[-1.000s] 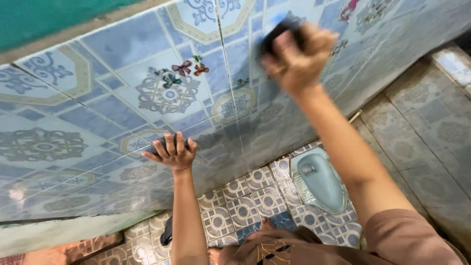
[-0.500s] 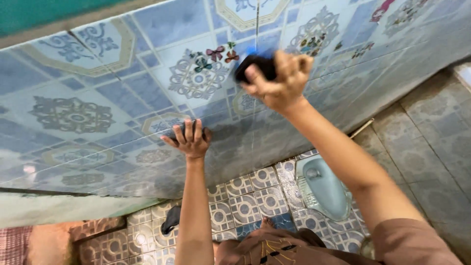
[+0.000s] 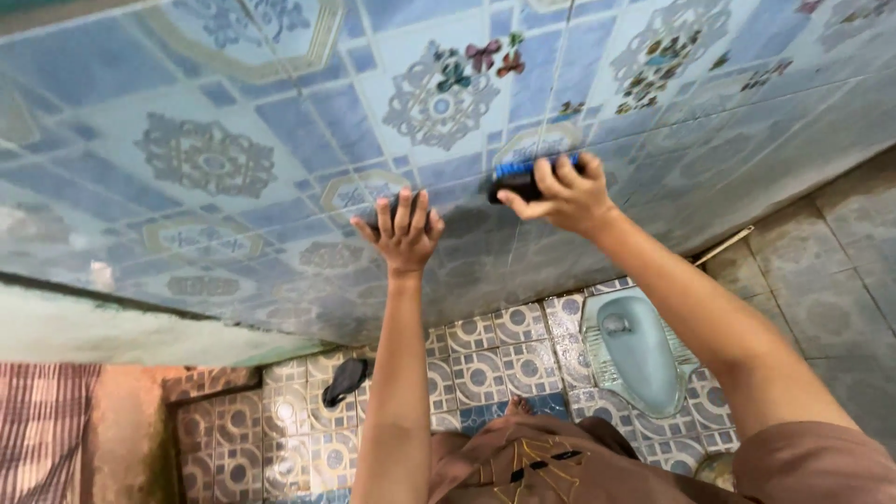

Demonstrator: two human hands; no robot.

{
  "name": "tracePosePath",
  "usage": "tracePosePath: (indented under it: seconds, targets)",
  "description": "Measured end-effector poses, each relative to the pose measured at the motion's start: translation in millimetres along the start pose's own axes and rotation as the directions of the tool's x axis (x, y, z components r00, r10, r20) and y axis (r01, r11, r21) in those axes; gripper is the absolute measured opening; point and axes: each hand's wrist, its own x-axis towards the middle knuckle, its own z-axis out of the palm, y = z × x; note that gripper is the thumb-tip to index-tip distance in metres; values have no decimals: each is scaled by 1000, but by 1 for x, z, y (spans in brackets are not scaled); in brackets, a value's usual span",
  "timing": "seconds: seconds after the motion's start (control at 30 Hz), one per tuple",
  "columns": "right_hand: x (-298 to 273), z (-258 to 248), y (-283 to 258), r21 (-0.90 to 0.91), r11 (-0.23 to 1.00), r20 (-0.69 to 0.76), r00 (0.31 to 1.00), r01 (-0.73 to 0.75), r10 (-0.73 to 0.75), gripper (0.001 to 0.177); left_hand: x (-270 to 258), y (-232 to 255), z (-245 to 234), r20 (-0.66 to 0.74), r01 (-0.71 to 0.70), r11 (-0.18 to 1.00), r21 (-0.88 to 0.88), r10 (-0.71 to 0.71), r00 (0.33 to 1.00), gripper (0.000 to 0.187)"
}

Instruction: The person is using a blue hand brush to scrub patterned wall tiles in a bathroom area.

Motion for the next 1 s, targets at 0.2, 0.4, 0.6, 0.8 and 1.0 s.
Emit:
tracePosePath:
  seconds: [0.2,0.4,0.6,0.8,1.0]
  targets:
    - [-5,0,24,-98,994,42,998,50,-47,28,24,7,-27,99,57,995,-83,-48,994,50]
    - [28,18,14,68,706,-113,697,-705,708,63,80,52,-65,294,393,891,-227,-323,900,54]
    - [62,-4,-117,686,205,353,566,-698,745,59,125,64,-76,328,464,622,-630,-328,886,54]
    - [66,3,-106,895,-98,397,676,-435,621,65,127,29,-33,72,160,898,-410,-143,987,58]
    - [106,-33,-80,845,-85,503,730,-528,462,60,202,-7,-62,84,-27,1000,-7,28,996,54]
